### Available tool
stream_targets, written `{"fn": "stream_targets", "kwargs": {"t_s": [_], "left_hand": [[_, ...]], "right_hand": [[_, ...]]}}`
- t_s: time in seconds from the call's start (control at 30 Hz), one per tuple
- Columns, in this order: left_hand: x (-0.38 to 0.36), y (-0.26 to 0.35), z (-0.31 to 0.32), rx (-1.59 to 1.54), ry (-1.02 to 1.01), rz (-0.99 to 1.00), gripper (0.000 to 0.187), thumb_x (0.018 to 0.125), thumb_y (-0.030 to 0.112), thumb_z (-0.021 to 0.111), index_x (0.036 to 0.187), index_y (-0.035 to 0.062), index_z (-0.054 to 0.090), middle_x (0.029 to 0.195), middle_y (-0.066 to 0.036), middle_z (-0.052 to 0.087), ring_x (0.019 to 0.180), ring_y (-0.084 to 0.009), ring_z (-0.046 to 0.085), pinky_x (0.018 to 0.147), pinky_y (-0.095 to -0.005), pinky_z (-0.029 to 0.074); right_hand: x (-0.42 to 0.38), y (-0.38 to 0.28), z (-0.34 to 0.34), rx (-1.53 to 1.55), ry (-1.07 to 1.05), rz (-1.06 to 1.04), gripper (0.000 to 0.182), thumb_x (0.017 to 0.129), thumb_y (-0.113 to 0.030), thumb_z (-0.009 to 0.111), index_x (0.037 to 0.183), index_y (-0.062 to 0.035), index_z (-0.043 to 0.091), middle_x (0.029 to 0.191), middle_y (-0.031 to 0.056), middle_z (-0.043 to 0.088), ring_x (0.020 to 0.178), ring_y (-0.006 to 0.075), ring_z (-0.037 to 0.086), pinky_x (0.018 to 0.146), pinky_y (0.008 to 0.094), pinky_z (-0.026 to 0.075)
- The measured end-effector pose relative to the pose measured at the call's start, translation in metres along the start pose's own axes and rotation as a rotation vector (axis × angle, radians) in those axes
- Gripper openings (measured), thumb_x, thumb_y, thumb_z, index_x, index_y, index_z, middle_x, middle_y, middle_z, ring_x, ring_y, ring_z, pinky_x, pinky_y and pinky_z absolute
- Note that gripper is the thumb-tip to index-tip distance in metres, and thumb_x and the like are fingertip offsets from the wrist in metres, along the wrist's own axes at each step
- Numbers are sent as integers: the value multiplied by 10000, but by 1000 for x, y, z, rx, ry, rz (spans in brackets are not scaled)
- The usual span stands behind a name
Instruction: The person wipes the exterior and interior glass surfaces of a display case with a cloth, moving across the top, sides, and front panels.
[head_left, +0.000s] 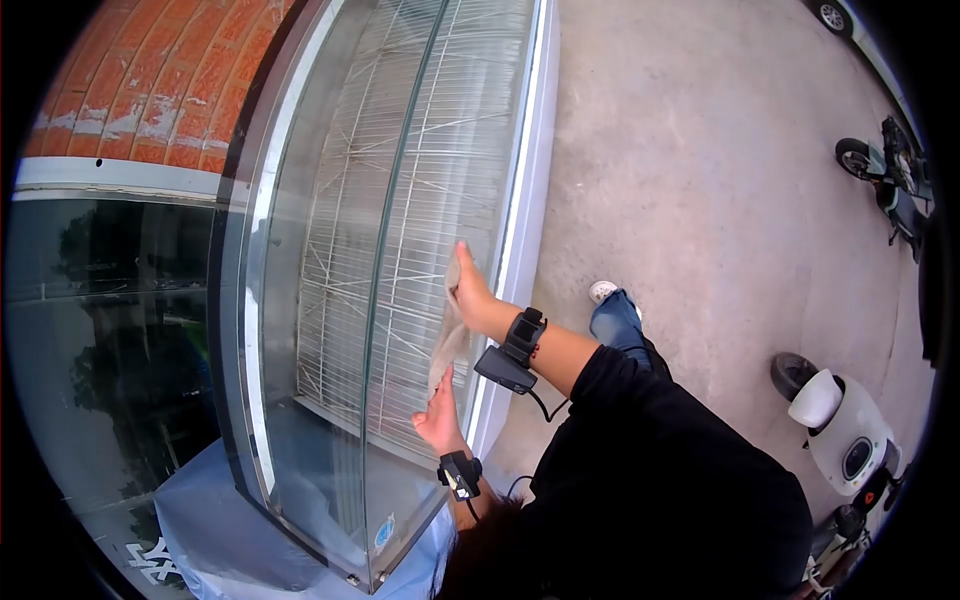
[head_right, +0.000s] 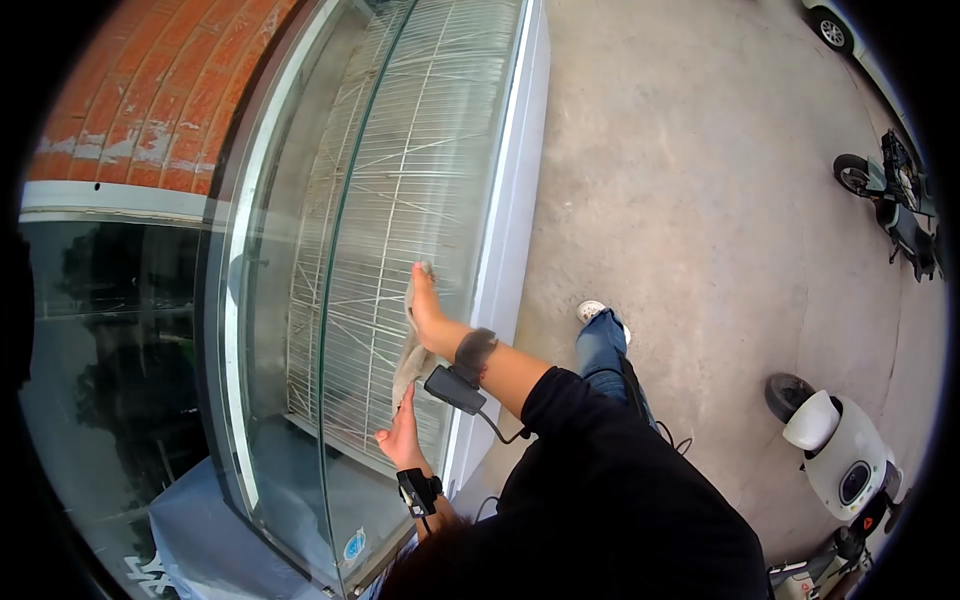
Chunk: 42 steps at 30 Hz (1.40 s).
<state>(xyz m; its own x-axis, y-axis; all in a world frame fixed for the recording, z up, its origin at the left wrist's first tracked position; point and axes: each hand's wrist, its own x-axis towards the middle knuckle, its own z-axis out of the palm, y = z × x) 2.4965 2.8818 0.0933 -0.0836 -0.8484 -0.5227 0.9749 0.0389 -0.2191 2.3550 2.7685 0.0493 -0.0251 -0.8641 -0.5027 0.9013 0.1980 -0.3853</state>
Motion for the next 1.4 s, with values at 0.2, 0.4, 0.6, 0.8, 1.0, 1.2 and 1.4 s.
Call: {"fn": "stream_targets", "kwargs": {"t_s": [0.2, 0.4, 0.6, 0.8, 1.0, 1.2, 1.4], "left_hand": [[79, 3, -65, -44, 134, 42, 945, 393, 96, 412, 1217, -103, -6, 1314, -192, 21, 1221, -305, -26, 1007, -416, -2], [61, 3, -50, 80, 91, 165, 916, 404, 71, 405, 1234, -70, 44, 1319, -169, 52, 1223, -298, 2, 1002, -415, 12], [-26, -34, 41, 138, -74, 224, 935, 400, 32, 398, 1230, -64, -23, 1310, -196, 16, 1219, -309, -43, 1010, -400, 8], [-13, -51, 47, 24, -153, 28, 910, 399, 39, 413, 1228, -75, 55, 1310, -178, 79, 1225, -291, 19, 1009, -393, 26], [29, -41, -4, -15, -67, 52, 878, 418, 59, 400, 1213, -100, 64, 1294, -195, 123, 1216, -302, 78, 1008, -413, 52], [13, -12, -15, -148, -121, -14, 879, 475, 116, 409, 1233, -70, 5, 1316, -180, 37, 1225, -297, 7, 1001, -417, 59], [-41, -15, 21, -253, -300, -63, 892, 471, 85, 430, 1226, -77, -16, 1313, -189, 27, 1225, -290, 11, 1005, -387, 60]], "right_hand": [[86, 4, -75, 178, 104, 308, 723, 778, -563, 257, 1269, -48, 132, 1325, 97, 128, 1216, 249, 113, 981, 363, 110], [78, 16, -67, 350, 56, 347, 634, 801, -501, 276, 1254, -65, 199, 1292, 84, 229, 1174, 253, 213, 967, 375, 169], [-56, -92, 49, 313, -79, 216, 541, 821, -309, 302, 1257, -21, 160, 1299, 74, 213, 1176, 196, 223, 982, 307, 102], [-90, -78, 77, -455, -270, -519, 584, 859, -322, 224, 1244, 58, 4, 1318, 164, -37, 1224, 271, -78, 976, 335, -22], [-33, -49, 29, -528, -184, -383, 648, 844, -425, 224, 1257, 17, -7, 1326, 154, -21, 1229, 250, -34, 983, 337, -3], [-25, -44, 11, -209, -256, 31, 741, 790, -560, 233, 1273, -34, 35, 1326, 98, 52, 1220, 205, 55, 983, 297, 78], [-90, -63, 68, -229, -431, -224, 702, 818, -514, 198, 1265, -10, -1, 1336, 114, -25, 1232, 198, -36, 990, 288, 29]]}}
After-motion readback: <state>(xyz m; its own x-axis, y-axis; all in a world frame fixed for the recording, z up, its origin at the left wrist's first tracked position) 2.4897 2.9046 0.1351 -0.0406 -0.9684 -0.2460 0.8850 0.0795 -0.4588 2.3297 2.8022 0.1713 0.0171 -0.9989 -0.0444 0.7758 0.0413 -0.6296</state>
